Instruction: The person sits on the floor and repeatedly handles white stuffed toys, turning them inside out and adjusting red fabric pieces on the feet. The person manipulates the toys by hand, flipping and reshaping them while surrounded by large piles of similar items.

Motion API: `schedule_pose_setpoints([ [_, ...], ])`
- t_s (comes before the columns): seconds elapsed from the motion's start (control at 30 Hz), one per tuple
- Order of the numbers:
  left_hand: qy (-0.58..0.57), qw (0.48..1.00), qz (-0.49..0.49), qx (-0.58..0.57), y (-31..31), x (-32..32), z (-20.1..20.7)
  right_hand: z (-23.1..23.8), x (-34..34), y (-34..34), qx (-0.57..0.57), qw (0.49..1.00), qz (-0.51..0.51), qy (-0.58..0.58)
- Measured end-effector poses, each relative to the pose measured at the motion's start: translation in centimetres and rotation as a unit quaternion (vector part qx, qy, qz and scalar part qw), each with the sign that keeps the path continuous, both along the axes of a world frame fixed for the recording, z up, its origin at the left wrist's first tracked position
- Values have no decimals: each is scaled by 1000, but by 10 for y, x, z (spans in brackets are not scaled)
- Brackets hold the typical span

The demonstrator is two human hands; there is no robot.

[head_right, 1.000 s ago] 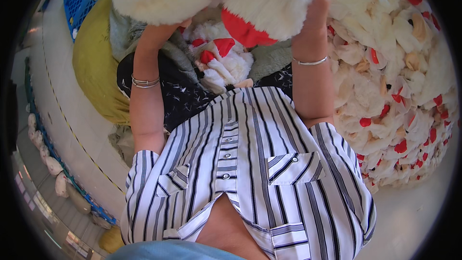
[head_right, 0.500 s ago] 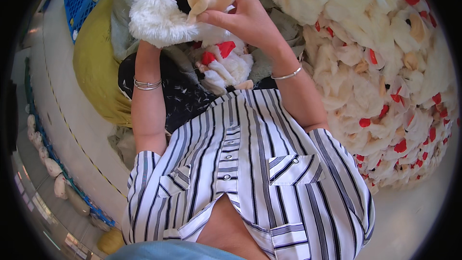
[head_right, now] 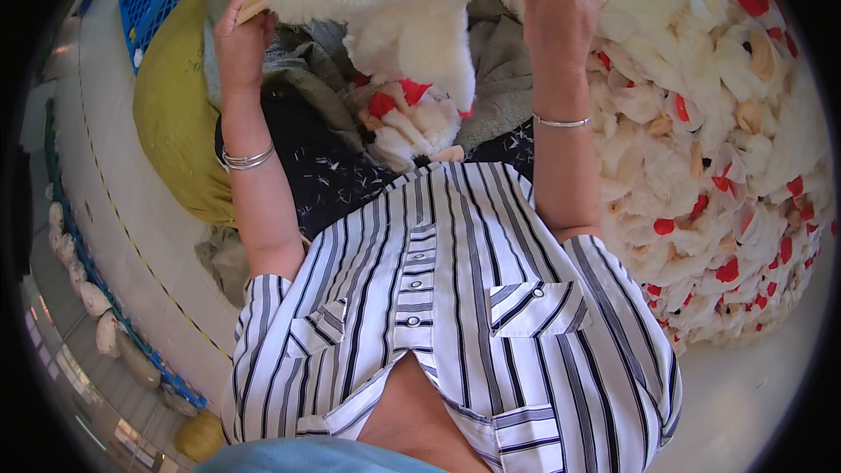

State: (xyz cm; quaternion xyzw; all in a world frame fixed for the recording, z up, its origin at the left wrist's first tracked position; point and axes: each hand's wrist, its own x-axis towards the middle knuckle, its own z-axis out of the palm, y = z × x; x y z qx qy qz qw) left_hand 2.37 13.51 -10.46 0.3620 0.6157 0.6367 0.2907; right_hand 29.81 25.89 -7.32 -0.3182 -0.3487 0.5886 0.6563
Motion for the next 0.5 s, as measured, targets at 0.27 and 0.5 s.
schedule_pose_setpoints([
  [0.27, -115, 993, -12, 10, 11, -6, -9, -11, 28, 36, 80, 992, 95, 30],
  [0.5, -323, 922, -206, -50, 12, 35, -16, 11, -49, -77, 262, 864, 272, -334],
])
